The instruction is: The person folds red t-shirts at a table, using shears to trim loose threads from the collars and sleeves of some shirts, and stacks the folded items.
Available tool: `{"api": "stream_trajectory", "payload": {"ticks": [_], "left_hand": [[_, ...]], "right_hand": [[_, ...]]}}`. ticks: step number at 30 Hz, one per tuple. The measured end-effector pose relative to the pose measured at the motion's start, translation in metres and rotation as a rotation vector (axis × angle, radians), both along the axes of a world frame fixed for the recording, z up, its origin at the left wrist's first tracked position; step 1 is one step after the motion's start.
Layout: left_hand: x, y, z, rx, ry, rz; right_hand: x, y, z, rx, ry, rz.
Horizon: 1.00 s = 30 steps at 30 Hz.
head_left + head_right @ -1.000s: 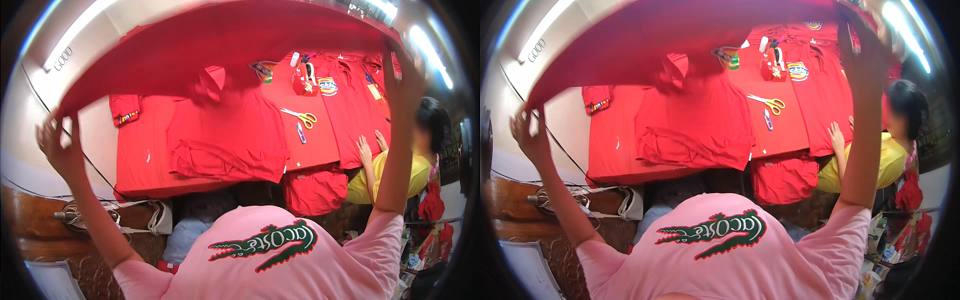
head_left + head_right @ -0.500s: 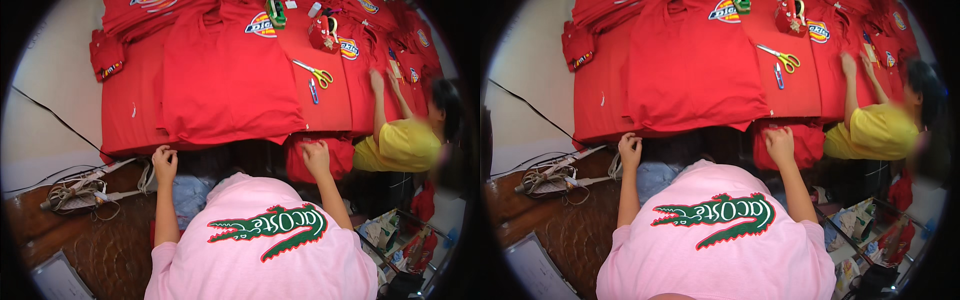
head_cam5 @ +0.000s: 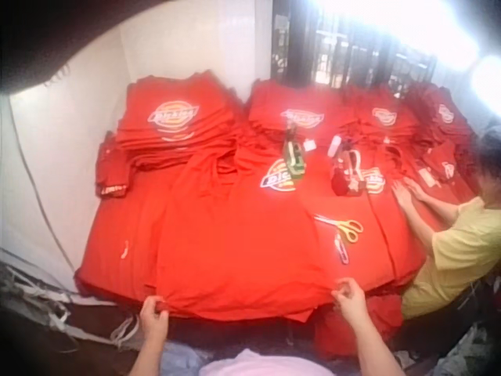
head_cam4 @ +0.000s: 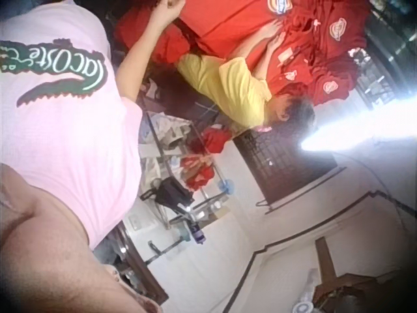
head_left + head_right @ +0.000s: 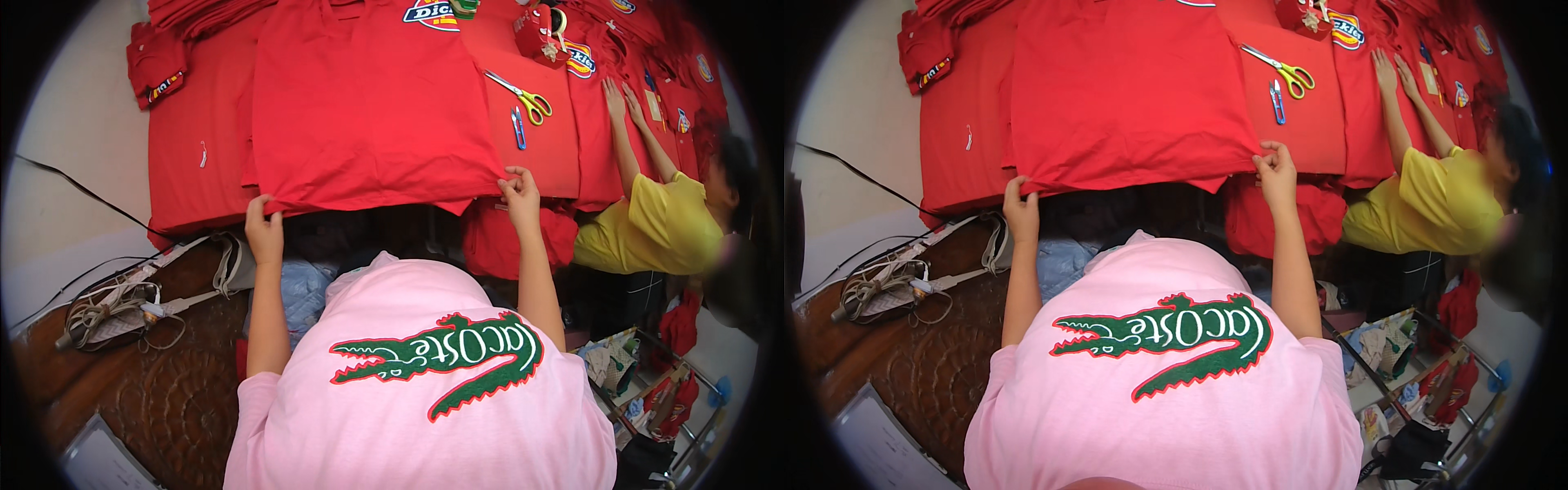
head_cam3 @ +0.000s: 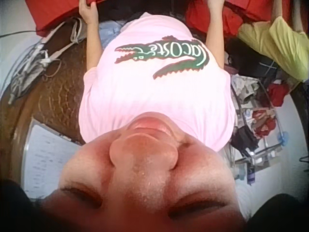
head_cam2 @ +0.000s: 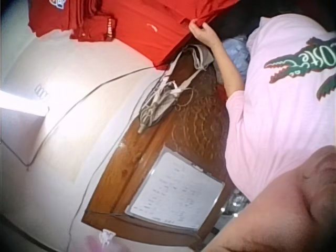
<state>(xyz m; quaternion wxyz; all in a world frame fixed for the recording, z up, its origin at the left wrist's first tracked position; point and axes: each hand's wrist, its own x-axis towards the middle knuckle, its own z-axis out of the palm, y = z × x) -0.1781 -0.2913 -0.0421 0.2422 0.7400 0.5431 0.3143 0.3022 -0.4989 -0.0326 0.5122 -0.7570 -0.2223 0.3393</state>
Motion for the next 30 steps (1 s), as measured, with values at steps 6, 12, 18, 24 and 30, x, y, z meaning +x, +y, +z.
{"api": "stream_trajectory", "payload": {"ticks": [6,12,18,24,30], "left_hand": [[-0.059,-0.013,-0.008,-0.12,-0.296,0.283],[-0.061,0.0,0.014,-0.325,-0.029,0.124],[0.117,0.083,0.045,0.01,0.189,-0.351],[0.161,0.141,-0.01,0.215,0.598,-0.415],[0.121,0.213,-0.016,0.149,0.567,-0.115]], "right_hand": [[0.014,-0.047,0.011,-0.033,0.169,0.165],[-0.002,0.001,0.036,-0.315,-0.429,0.223],[-0.098,0.183,0.047,0.193,-0.749,0.523],[-0.103,0.252,-0.008,-0.009,-1.073,0.846],[0.007,0.234,-0.02,-0.19,-1.152,0.44]]}}
